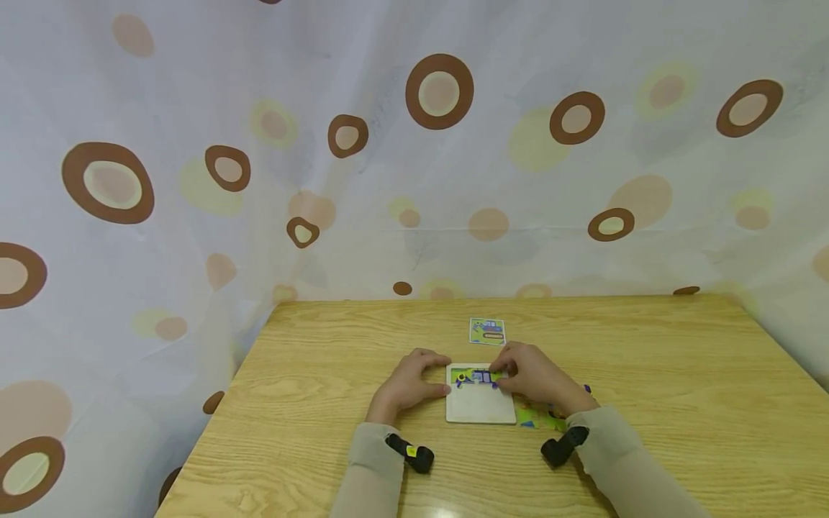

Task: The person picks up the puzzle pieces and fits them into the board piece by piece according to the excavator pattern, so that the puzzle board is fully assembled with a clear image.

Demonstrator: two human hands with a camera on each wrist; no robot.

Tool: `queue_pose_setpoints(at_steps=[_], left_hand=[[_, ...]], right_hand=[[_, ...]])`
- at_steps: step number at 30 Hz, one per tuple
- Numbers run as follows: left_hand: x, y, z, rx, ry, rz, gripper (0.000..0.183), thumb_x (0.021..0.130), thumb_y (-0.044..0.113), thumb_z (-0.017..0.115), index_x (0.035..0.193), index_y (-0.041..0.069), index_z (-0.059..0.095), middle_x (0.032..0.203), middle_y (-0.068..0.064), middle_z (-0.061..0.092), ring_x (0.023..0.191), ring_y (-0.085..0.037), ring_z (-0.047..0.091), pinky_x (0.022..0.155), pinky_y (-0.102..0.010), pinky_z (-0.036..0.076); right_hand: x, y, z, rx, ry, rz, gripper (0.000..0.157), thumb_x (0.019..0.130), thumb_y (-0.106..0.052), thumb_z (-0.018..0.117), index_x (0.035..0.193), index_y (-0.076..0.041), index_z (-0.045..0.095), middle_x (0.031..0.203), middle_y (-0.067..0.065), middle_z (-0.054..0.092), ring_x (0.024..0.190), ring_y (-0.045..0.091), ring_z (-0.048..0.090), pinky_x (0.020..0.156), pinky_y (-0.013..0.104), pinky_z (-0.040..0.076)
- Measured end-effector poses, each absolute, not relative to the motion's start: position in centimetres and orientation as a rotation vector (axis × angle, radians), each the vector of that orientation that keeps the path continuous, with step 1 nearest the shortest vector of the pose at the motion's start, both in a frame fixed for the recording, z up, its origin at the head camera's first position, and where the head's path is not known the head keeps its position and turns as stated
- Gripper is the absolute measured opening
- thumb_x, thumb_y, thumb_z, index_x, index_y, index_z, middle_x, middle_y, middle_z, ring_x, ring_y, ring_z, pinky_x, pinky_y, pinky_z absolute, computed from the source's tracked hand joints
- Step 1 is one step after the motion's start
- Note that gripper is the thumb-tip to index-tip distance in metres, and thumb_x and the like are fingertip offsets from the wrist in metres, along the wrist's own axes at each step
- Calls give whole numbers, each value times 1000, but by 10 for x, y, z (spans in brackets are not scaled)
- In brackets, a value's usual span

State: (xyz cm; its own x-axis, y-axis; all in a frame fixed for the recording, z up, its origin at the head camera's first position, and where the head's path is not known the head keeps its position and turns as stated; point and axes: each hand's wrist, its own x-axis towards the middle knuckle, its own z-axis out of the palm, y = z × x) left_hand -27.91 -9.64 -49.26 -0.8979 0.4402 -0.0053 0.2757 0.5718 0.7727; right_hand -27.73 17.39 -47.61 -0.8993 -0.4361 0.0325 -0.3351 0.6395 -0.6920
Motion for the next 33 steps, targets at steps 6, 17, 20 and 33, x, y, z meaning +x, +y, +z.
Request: queue_pose_setpoints(at_steps=[6,17,20,33], left_hand=[[-280,-96,-493,607,2607,1228,47,87,20,78,131,15,64,135,-6,51,129,-32,41,108,-51,33],[-283,-94,-493,614,2635,1193,47,86,22,79,131,16,65,134,-6,52,129,-31,42,108,-50,34],[-283,-94,-494,611,2645,1178,47,87,22,79,131,17,65,135,-5,52,129,-31,42,108,-50,34],[-280,-95,-494,608,2647,1163,47,87,23,78,131,17,64,135,-6,51,129,-32,42,108,-50,33]], right_hand=[[-277,175,-476,-633,2731,-1090,18,87,-4,74,104,-9,77,95,0,61,75,17,50,63,30,44],[-272,185,-470,-638,2749,-1149,26,89,-9,72,114,-4,70,92,0,62,81,17,54,69,34,49],[-270,188,-468,-676,2760,-1163,28,91,-9,69,118,-1,68,93,-1,62,82,17,56,67,32,50],[-247,204,-457,-754,2691,-1292,34,96,-19,67,124,-1,63,99,1,62,84,20,56,58,29,49]])
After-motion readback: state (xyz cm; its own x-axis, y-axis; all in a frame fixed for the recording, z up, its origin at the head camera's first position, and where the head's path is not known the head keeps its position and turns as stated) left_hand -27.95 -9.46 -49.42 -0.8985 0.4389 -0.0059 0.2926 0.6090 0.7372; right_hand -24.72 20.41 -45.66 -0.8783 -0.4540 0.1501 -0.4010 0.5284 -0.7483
